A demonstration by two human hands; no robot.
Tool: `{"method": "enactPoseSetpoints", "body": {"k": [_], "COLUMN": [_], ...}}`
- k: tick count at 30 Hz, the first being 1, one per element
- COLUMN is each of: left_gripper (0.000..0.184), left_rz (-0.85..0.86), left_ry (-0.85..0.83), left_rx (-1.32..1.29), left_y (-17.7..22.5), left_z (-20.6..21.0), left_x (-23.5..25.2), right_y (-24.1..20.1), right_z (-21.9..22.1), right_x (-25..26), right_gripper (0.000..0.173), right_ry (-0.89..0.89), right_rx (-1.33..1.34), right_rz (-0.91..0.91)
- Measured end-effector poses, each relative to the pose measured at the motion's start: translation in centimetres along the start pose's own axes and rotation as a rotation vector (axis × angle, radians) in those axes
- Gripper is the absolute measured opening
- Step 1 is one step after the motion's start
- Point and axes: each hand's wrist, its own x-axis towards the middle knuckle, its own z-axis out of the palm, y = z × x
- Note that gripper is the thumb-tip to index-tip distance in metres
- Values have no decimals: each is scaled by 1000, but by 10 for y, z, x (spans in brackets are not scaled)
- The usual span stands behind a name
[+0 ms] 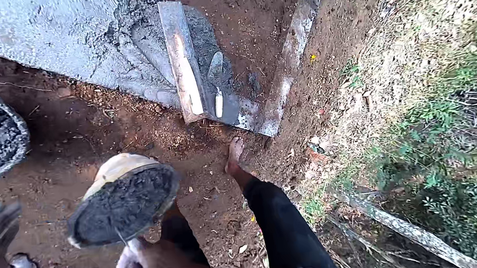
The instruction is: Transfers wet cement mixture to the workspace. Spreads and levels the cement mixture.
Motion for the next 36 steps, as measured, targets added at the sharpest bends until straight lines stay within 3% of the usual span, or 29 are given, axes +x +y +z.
{"method": "enactPoseSetpoints", "body": {"k": [3, 6, 11, 16, 21, 27, 31, 36], "left_gripper": [65, 57, 51, 44, 49, 63, 67, 74], "left_rz": [29, 3, -7, -214, -375, -589, -623, -796], "left_ry": [-410, -732, -927, -860, -692, -433, -290, -85], "left_rx": [102, 167, 73, 134, 56, -335, -432, -535], "left_y": [10, 19, 17, 32, 30, 6, 12, 34], "left_z": [87, 210, 365, 462, 526, 584, 618, 666], "left_x": [44, 38, -18, -67, -97, -92, -80, -50], "right_y": [-1, 2, 18, 31, 48, 59, 88, 94], "right_z": [-34, -86, -172, -291, -415, -511, -539, -597], "right_x": [-83, -151, -225, -262, -245, -167, -106, 3], "right_gripper": [34, 34, 40, 40, 44, 32, 20, 28], "right_ry": [30, 16, -31, -14, 113, 244, 317, 433], "right_rx": [-213, -456, -705, -846, -849, -785, -804, -811], "right_rz": [63, 158, 193, 153, 16, 155, 38, -109]}}
